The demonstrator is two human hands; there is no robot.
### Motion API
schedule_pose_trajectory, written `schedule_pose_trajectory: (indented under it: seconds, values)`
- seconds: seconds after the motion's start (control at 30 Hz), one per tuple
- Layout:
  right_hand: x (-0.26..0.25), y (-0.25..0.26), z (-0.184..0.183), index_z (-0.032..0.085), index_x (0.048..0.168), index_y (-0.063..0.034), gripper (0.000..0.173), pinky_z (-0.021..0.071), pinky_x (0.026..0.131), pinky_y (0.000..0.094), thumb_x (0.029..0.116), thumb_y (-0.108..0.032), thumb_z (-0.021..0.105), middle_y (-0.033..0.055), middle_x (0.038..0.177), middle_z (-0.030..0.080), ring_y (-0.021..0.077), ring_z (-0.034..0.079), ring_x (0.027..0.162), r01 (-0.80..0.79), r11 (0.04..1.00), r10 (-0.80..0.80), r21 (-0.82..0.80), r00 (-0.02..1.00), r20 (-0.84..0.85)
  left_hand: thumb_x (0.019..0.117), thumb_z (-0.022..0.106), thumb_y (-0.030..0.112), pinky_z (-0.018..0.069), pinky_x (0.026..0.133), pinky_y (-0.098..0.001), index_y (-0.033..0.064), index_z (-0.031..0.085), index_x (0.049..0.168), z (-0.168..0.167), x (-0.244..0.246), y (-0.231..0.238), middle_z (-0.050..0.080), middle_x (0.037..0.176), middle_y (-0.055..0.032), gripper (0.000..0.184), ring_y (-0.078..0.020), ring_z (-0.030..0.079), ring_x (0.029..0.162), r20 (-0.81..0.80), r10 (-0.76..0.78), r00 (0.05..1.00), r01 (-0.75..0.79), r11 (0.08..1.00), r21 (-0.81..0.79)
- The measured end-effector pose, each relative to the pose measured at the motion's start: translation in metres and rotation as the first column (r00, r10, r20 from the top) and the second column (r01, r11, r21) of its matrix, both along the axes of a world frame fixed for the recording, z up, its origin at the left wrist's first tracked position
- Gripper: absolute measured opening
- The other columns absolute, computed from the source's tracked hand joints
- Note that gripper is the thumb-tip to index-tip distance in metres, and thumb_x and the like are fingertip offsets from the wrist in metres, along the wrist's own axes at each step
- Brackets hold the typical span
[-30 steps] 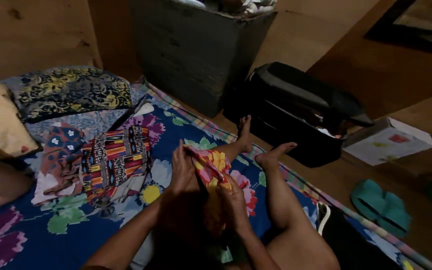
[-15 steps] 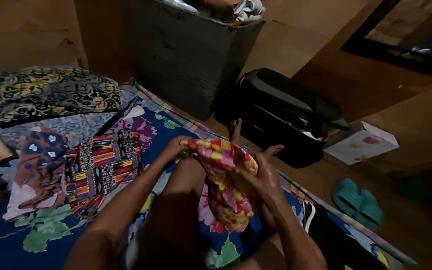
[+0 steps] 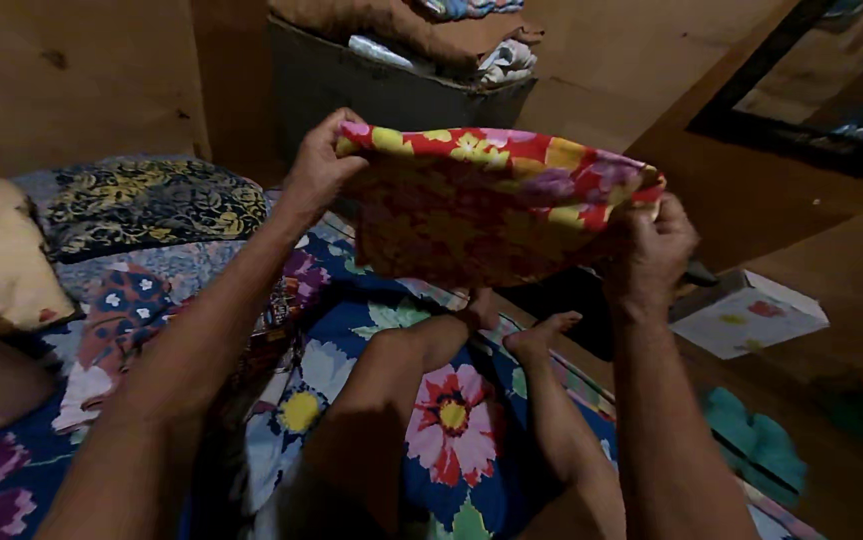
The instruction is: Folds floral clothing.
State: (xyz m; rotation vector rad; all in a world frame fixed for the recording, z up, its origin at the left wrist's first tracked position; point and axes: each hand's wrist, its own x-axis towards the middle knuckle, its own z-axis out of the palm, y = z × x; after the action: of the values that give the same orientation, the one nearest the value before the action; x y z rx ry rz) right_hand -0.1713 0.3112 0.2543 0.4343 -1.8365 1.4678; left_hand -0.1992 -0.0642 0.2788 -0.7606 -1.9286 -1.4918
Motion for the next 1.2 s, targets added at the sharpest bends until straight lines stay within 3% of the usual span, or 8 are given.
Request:
schedule_pose_trajectory:
  seconds: [0.2,0.3,0.4,0.47,0.6,0.73,1.03,1.2]
  values:
    - [0.038,0.004,-0.077,0.057,0.125,-0.0127,0.025,0.0578,0.086,0.0254,0.1017,-0.021,0.052,-0.0123,0.099,0.071,0.0014,0.068,0.091,-0.286,0.94,0.328,-0.188,0.907,0.262,0.0838,0.075,0.011,0.0577,0.086,-0.0221,0.0016,0.065,0.119,-0.061,0.148,-0.003,0.072,0.103,-0.0001,0.038,0.0003,0.067,0.095,0.223,0.026,0.974,0.013,0.985,-0.173]
    - [0.056,0.034,-0.147,0.07,0.11,-0.0242,0.019,0.0576,0.089,0.029,0.0976,-0.038,0.065,-0.0093,0.102,0.075,0.0063,0.07,0.097,-0.448,0.851,0.522,-0.273,0.772,0.363,0.0933,0.065,0.011,0.0586,0.086,-0.0304,0.0009,0.071,0.119,-0.133,0.212,0.016,0.076,0.107,-0.0098,0.028,-0.0126,0.073,0.095,0.305,-0.087,0.948,0.193,0.922,-0.336]
    - [0.079,0.049,-0.187,0.075,0.107,-0.0311,0.025,0.0568,0.092,0.0289,0.0959,-0.049,0.062,-0.0064,0.111,0.074,0.0091,0.069,0.105,-0.549,0.787,0.616,-0.283,0.669,0.416,0.0897,0.067,0.015,0.0552,0.087,-0.0587,0.02,0.077,0.113,-0.193,0.25,0.035,0.077,0.1,-0.0057,0.025,-0.0275,0.074,0.094,0.292,-0.043,0.956,0.182,0.865,-0.467]
    - [0.094,0.052,-0.195,0.074,0.109,-0.0296,0.029,0.0563,0.095,0.0308,0.0964,-0.052,0.06,-0.0031,0.115,0.074,0.012,0.068,0.108,-0.547,0.78,0.625,-0.303,0.663,0.412,0.0949,0.064,0.026,0.0481,0.101,-0.0551,0.032,0.075,0.116,-0.22,0.263,0.041,0.077,0.108,-0.0001,0.025,-0.0222,0.071,0.106,0.248,-0.01,0.969,0.131,0.87,-0.476]
    - [0.128,0.052,-0.18,0.073,0.108,-0.0309,0.023,0.0584,0.087,0.0258,0.097,-0.047,0.062,-0.0088,0.105,0.075,0.0059,0.07,0.096,-0.409,0.879,0.476,-0.245,0.776,0.413,0.0911,0.064,0.0,0.0594,0.089,-0.0421,0.0052,0.073,0.117,-0.212,0.282,0.048,0.075,0.104,-0.0136,0.028,-0.023,0.074,0.095,0.328,-0.188,0.926,0.273,0.932,-0.237]
    - [0.167,0.045,-0.149,0.069,0.111,-0.0267,0.024,0.0577,0.088,0.0234,0.0907,-0.039,0.072,-0.0123,0.103,0.074,0.0043,0.07,0.096,-0.362,0.928,0.362,-0.089,0.815,0.453,0.092,0.061,0.008,0.0597,0.081,-0.0309,0.0155,0.078,0.107,-0.191,0.314,0.055,0.077,0.094,-0.0019,0.024,-0.0099,0.073,0.085,0.292,0.007,0.956,0.061,0.973,-0.224]
    - [0.201,0.042,-0.156,0.074,0.101,-0.0297,0.019,0.055,0.093,0.0244,0.1017,-0.037,0.056,-0.0127,0.098,0.073,0.005,0.069,0.098,-0.377,0.92,0.391,-0.103,0.875,0.287,0.0958,0.061,0.015,0.0579,0.071,-0.05,0.0144,0.07,0.125,-0.222,0.317,0.039,0.075,0.1,-0.0113,0.031,-0.0267,0.074,0.087,0.295,-0.296,0.909,0.387,0.862,-0.328]
    - [0.154,0.031,-0.151,0.073,0.107,-0.0339,0.023,0.0553,0.092,0.0239,0.0983,-0.05,0.058,-0.015,0.104,0.072,0.0023,0.067,0.099,-0.402,0.904,0.427,-0.148,0.874,0.234,0.1028,0.053,0.022,0.0539,0.091,-0.0212,0.0064,0.071,0.114,-0.174,0.278,0.007,0.074,0.102,-0.0037,0.026,-0.0005,0.068,0.096,0.223,-0.12,0.967,0.164,0.968,-0.188]
